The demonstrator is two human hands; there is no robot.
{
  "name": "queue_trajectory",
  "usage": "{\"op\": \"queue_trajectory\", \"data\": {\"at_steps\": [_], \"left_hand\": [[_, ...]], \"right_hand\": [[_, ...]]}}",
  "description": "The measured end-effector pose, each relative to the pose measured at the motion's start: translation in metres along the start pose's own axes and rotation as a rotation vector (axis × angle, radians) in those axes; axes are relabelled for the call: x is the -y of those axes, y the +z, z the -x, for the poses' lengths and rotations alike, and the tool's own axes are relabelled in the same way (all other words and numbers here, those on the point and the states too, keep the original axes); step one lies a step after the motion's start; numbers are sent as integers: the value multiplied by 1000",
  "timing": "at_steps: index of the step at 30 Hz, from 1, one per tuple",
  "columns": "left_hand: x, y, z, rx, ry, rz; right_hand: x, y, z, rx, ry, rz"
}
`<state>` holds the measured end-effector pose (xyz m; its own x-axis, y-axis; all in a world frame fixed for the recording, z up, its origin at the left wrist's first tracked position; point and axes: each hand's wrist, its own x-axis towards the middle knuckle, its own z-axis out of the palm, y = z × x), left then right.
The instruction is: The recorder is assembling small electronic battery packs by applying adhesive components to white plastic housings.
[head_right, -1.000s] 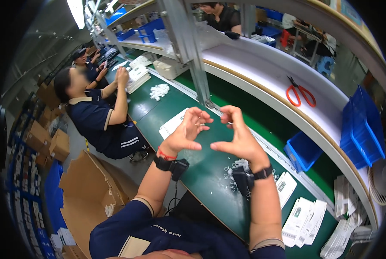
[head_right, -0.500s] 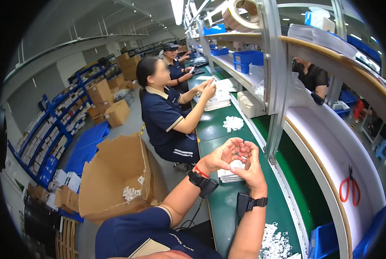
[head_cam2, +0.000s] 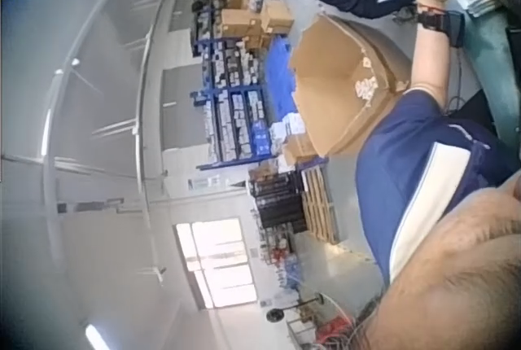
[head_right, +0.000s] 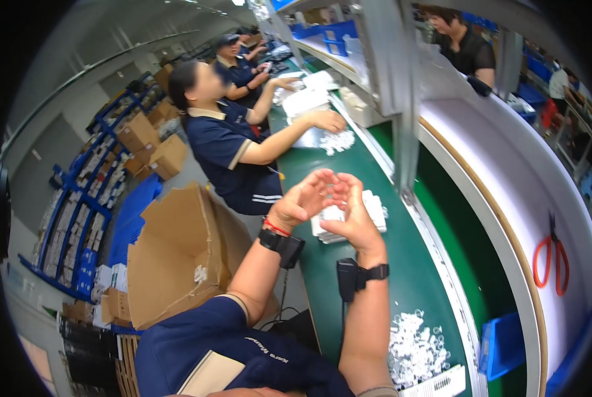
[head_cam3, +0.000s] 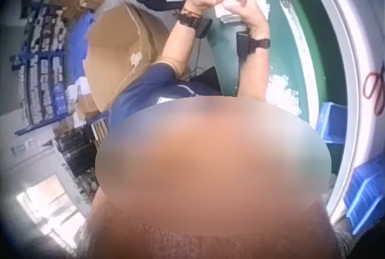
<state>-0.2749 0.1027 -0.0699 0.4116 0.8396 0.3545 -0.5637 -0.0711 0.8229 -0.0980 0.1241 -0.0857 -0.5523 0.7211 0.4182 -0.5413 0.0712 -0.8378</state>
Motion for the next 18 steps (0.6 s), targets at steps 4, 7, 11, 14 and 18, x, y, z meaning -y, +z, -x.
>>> {"op": "queue_trajectory", "data": {"at_steps": [4,7,11,14,18], "left_hand": [[17,0,-4,31,-29,-40],[20,6,0,39,-17,49],[14,3,6,32,-32,17],[13,2,1,33,-37,44],[14,-1,0,27,-32,53]], "right_hand": [[-3,-10,13,-32,-15,23],[2,-3,17,-34,11,-14],[3,3,15,-18,12,-66],[5,0,12,-18,17,-71],[4,-2,10,-16,22,-77]]}}
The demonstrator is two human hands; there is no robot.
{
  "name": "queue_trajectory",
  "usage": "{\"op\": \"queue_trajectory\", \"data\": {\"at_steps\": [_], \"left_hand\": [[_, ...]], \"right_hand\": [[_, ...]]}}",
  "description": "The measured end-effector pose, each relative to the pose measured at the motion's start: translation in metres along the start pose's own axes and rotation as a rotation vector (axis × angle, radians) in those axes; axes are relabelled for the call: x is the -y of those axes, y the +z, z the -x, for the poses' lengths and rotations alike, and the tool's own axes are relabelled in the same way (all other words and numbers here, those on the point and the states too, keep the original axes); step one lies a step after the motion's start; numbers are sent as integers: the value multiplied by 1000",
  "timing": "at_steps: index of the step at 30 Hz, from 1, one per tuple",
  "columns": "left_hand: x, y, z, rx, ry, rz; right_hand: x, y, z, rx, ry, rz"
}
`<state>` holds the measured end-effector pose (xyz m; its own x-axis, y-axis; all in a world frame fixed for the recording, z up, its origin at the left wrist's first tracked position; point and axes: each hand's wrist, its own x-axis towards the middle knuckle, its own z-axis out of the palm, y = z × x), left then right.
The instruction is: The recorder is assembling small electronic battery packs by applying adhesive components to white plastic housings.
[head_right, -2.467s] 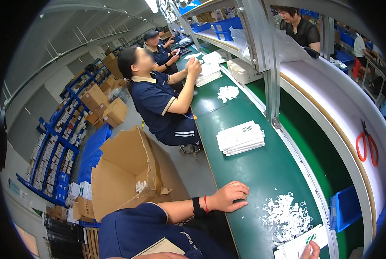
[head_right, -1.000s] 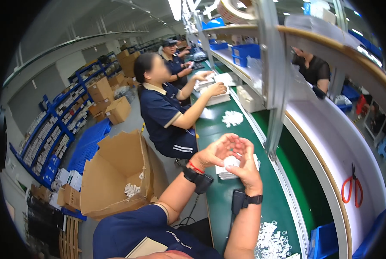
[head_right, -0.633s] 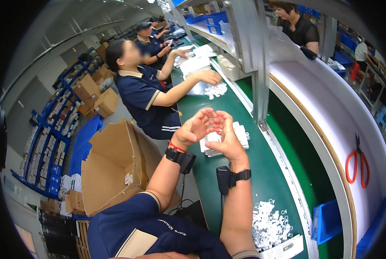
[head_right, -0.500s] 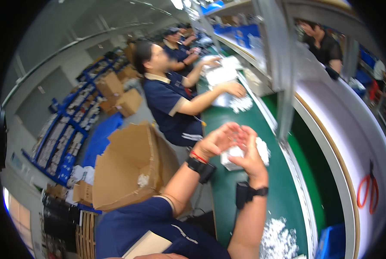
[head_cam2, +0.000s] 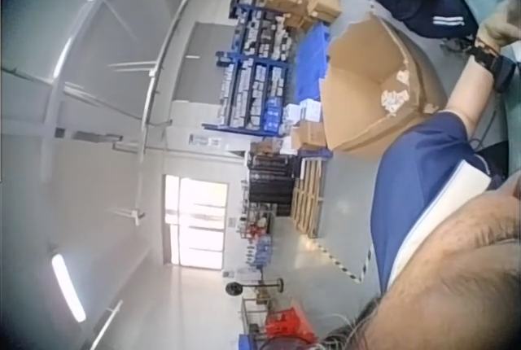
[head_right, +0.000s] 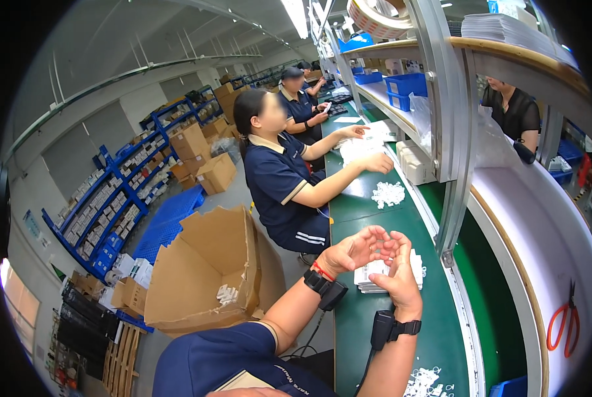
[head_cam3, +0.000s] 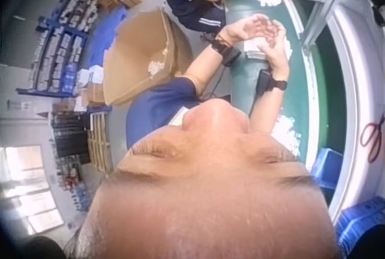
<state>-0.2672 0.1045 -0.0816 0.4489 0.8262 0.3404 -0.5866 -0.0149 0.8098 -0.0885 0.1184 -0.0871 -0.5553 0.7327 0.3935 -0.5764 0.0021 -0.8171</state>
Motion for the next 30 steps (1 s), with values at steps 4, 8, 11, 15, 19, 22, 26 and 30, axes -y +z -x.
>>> {"op": "queue_trajectory", "data": {"at_steps": [4,8,11,15,19,22,26,30], "left_hand": [[0,-1,1,-4,0,9],[0,2,3,1,10,10],[-2,1,1,-63,10,-15],[-31,-32,-13,-382,-29,-213],[-130,-71,-48,-804,105,-505],[-230,-119,-34,-1138,39,-489],[-163,-67,-63,-202,179,-1554],[-55,4,26,-212,-348,-792]], "right_hand": [[-2,0,-1,3,5,2],[3,5,1,-15,17,11],[7,4,3,-77,74,61],[17,4,5,-214,83,274],[32,14,5,-327,-18,337],[35,34,1,-330,-67,144],[41,6,4,-421,-98,118],[58,33,10,-451,-122,171]]}}
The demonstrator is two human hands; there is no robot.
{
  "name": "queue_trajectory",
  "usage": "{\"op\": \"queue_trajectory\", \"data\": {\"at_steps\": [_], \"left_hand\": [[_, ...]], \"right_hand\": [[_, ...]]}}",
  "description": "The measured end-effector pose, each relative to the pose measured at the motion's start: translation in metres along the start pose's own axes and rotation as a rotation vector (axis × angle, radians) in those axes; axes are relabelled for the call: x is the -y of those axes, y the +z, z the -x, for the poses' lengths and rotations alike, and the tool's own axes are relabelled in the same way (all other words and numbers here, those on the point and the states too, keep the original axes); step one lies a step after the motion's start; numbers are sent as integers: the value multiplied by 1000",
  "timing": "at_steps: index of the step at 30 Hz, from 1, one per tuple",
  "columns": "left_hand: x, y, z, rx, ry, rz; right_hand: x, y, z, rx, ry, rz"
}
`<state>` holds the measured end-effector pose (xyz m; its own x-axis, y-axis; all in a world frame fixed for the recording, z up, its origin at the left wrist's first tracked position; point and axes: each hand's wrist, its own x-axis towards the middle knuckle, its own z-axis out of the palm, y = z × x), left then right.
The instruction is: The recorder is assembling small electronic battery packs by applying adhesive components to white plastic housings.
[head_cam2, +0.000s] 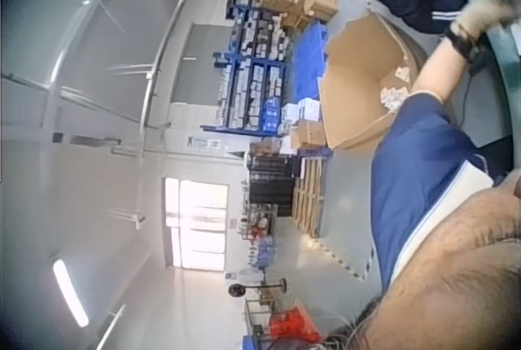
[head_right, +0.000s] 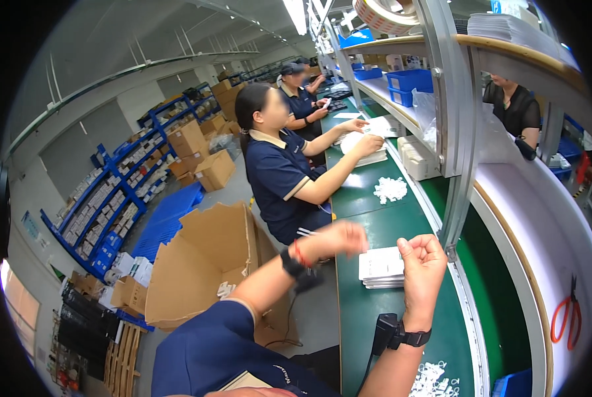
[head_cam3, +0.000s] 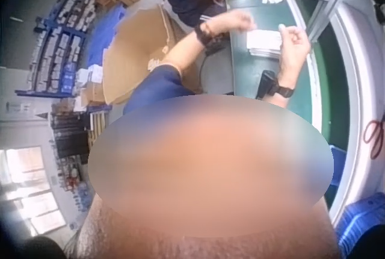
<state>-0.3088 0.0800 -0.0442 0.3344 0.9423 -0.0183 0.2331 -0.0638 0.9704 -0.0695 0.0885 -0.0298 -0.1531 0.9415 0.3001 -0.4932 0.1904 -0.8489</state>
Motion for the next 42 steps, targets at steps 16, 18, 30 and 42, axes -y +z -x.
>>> {"op": "queue_trajectory", "data": {"at_steps": [16,18,30,42], "left_hand": [[33,201,64,405,243,-425],[30,221,62,405,374,-531],[46,244,44,355,379,-489],[62,246,68,377,535,-238]], "right_hand": [[86,-15,107,-167,-124,678],[103,-57,146,-220,-66,821],[115,-186,373,-949,321,1973],[96,-207,408,-1024,723,2142]]}}
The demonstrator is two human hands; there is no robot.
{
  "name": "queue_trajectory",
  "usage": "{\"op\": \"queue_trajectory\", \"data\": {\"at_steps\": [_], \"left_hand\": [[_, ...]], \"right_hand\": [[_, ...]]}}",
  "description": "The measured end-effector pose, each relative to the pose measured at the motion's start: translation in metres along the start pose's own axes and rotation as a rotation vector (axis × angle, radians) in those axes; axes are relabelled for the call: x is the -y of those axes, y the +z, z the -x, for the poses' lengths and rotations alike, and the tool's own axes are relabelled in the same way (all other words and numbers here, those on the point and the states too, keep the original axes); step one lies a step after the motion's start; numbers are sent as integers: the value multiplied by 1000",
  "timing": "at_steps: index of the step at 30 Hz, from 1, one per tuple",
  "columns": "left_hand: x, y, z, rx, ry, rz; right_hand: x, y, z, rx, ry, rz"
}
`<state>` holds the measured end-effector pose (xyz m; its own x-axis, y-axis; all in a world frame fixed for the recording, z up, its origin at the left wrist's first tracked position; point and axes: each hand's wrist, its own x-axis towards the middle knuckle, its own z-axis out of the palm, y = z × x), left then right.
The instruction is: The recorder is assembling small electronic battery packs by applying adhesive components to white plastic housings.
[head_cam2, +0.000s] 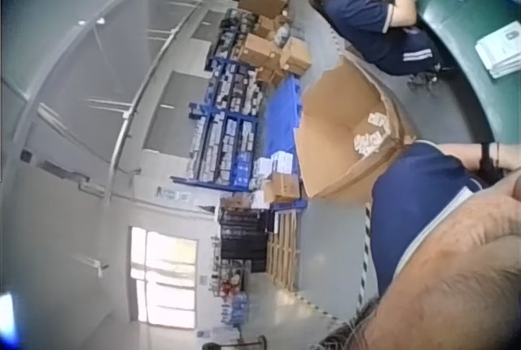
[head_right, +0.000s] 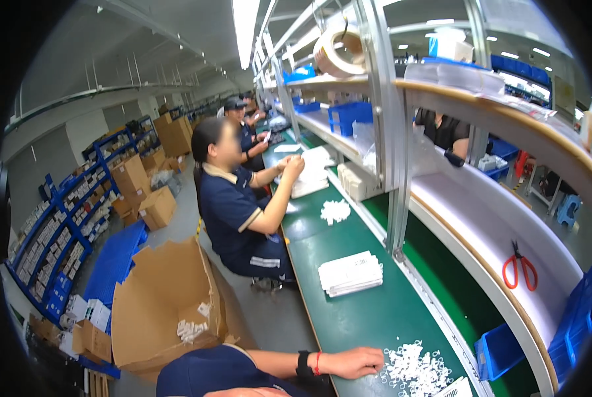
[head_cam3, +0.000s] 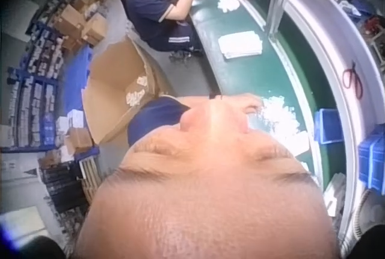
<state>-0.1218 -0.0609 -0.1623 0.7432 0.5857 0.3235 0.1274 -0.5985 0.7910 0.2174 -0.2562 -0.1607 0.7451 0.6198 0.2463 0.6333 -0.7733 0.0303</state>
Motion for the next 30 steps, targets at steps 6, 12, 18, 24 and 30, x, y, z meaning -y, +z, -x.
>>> {"op": "queue_trajectory", "data": {"at_steps": [6,12,18,24,30], "left_hand": [[-7,-14,-6,-76,-178,98],[5,-5,2,-156,-11,73],[1,-8,4,-158,-51,212],[19,-182,-40,-647,-217,319],[-4,-265,-65,-736,-96,208]], "right_hand": [[-8,-6,-15,34,51,-21],[-21,-17,-18,6,-13,-250],[-33,-3,-16,-216,-140,-252],[-36,-14,-16,52,-2,-120],[-24,-36,-15,-11,139,-412]]}}
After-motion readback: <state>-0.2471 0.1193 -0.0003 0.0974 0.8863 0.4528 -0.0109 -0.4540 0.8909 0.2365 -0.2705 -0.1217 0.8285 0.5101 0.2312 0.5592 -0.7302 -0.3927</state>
